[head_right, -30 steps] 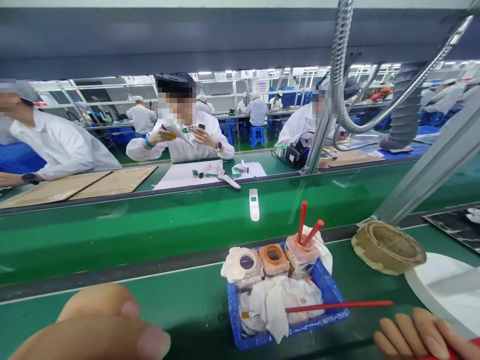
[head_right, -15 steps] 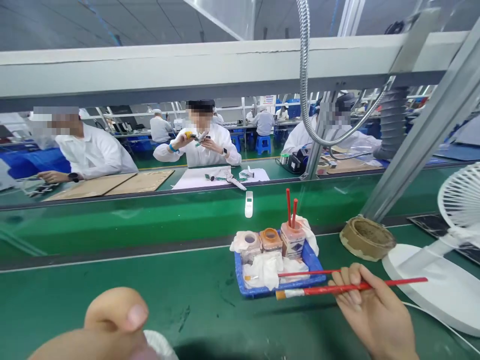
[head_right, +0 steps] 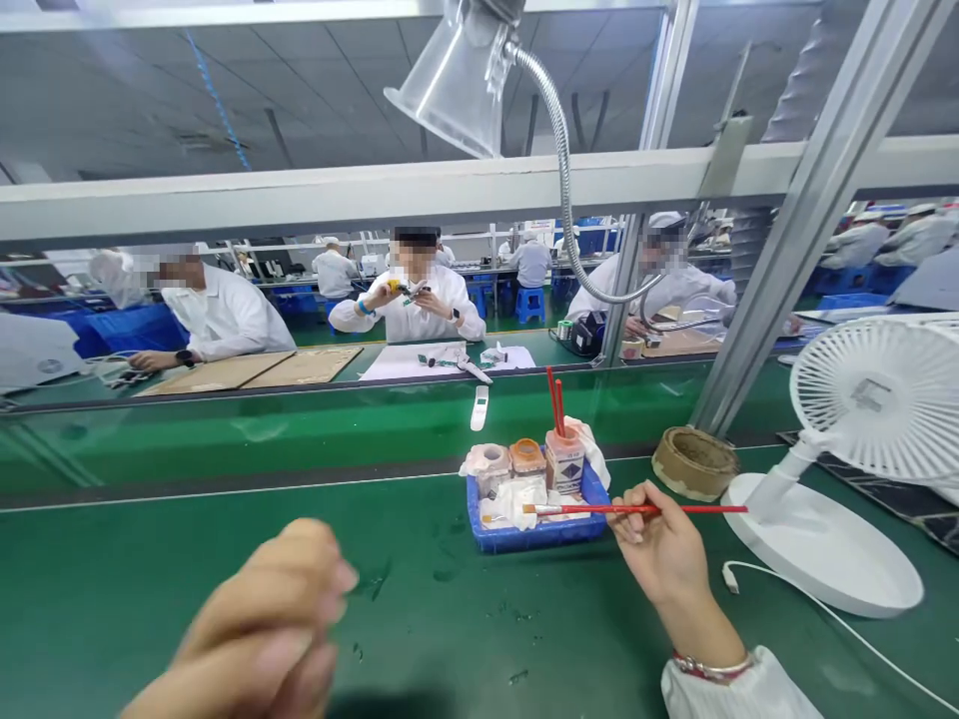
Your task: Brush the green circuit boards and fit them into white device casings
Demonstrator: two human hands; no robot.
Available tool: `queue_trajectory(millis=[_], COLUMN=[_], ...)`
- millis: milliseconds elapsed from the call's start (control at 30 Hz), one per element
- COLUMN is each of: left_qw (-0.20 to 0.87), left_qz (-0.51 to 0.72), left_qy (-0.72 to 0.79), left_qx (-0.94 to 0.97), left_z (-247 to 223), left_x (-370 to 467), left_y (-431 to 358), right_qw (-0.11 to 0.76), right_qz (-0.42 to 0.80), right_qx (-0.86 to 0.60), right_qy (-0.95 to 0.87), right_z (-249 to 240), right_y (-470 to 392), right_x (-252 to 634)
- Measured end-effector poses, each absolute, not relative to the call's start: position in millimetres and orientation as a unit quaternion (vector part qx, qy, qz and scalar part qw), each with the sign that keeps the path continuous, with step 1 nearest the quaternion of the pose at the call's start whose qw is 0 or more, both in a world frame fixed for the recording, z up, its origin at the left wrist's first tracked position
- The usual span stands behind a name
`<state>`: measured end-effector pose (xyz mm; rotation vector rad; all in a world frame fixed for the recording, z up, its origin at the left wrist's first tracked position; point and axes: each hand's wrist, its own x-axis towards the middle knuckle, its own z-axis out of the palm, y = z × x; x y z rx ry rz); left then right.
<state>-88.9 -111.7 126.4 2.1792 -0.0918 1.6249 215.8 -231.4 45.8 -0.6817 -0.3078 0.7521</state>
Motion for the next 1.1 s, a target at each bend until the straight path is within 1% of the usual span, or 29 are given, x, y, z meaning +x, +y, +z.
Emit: queue_trajectory(millis=[33,67,133,167,300,400,533,800,1100], left_qw=[0.193,0.195,0.245,0.256,0.293,0.326,0.370,0.477,0.583], left_qz=[0.560,0.537,0.468,0.450,0.408,0.400,0.411,0.477,0.526], left_qy=[-0.047,-0.020,0.137,0.187,0.278,0.322,0.346,0.348,0.279], left_qx=[0.805,0.821,0.838,0.835,0.819,0.794,0.758,0.651,0.553], left_z=[124.0,117.4,93.6,78.6,27.0,12.1,7.3,1.7,48.3], left_x=[-82.9,-76.7,-65.2,-60.4,-49.2,-46.8,-45.1,-42.2,-11.9], left_y=[-102.5,-91.9,-67.7,-54.9,-12.4,2.9,9.8,34.6,79.2], right_qw=[0.863,0.864,0.865,0.865,0.863,0.864,0.864,0.858,0.869], right_qz=[0.360,0.361,0.362,0.363,0.368,0.369,0.370,0.378,0.371], right_qx=[-0.323,-0.320,-0.317,-0.316,-0.315,-0.313,-0.315,-0.330,-0.317], right_qy=[-0.146,-0.146,-0.144,-0.144,-0.141,-0.140,-0.136,-0.110,-0.080], right_z=[45.0,44.2,43.1,42.7,42.3,42.7,43.0,46.0,47.8], right_y=[-231.2,-231.1,-231.3,-231.4,-231.3,-231.6,-233.3,-236.7,-236.0], right_x=[216.1,216.3,216.4,216.3,215.3,215.0,215.5,211.8,207.3])
